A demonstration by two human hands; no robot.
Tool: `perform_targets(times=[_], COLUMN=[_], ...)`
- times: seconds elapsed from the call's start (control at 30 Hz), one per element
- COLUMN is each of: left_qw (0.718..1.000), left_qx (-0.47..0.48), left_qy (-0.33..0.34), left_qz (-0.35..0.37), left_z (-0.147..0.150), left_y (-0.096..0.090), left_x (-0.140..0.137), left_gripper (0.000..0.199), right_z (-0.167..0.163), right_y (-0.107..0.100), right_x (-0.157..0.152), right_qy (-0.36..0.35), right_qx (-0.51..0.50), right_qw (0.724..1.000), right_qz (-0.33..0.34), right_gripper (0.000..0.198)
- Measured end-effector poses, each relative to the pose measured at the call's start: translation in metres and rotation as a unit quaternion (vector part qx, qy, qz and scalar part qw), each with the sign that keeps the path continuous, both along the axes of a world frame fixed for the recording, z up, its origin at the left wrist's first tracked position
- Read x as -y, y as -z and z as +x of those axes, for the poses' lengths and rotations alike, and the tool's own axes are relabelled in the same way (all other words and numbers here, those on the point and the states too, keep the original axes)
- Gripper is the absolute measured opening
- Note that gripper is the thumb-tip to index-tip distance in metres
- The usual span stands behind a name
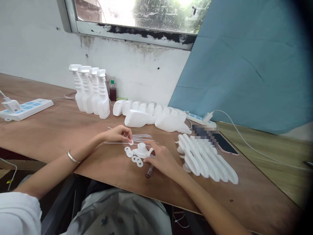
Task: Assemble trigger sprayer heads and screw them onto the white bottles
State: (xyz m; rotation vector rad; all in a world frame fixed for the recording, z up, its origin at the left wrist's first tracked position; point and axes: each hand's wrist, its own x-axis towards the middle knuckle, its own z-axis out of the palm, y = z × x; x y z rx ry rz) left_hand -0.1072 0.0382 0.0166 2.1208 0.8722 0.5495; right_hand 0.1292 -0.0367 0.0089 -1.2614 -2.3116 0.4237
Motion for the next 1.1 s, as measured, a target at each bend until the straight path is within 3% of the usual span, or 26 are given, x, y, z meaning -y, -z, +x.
perform_targets(times=[0.13, 0.2, 0.27, 0.43, 0.53, 0.73, 0.87, 1.1], left_qw=[0.985, 0.983, 0.990, 0.996, 0.995, 0.994, 0.990, 0.974], left_qx=[0.135, 0.139, 0.107, 0.063, 0.086, 0.064, 0.073, 0.060], left_qy=[-0.018, -0.001, 0.013, 0.006, 0.006, 0.093, 0.080, 0.109], left_qz=[-0.107, -0.123, -0.095, 0.055, 0.056, 0.011, 0.088, 0.190], left_z=[0.011, 0.018, 0.022, 0.025, 0.024, 0.023, 0.024, 0.025], left_y=[-0.001, 0.000, 0.000, 0.001, 0.003, 0.004, 0.009, 0.013], left_x=[0.011, 0.018, 0.024, 0.027, 0.026, 0.026, 0.024, 0.023], left_gripper=[0.027, 0.027, 0.027, 0.024, 0.024, 0.028, 0.027, 0.021], right_z=[-0.009, -0.012, -0.013, -0.014, -0.014, -0.011, -0.009, -0.008], right_y=[0.013, 0.018, 0.021, 0.025, 0.026, 0.027, 0.026, 0.023], right_x=[0.002, 0.002, 0.002, 0.002, 0.001, -0.001, -0.003, -0.005], right_qy=[0.000, 0.004, 0.004, -0.009, -0.021, -0.036, -0.049, -0.060], right_qx=[0.030, 0.036, 0.037, 0.025, 0.011, -0.007, 0.014, 0.027], right_qw=[0.999, 0.999, 0.998, 0.995, 0.994, 0.986, 0.978, 0.970], right_qz=[0.015, 0.037, 0.054, 0.095, 0.111, 0.163, 0.204, 0.232], right_gripper=[0.032, 0.027, 0.025, 0.023, 0.032, 0.036, 0.024, 0.023])
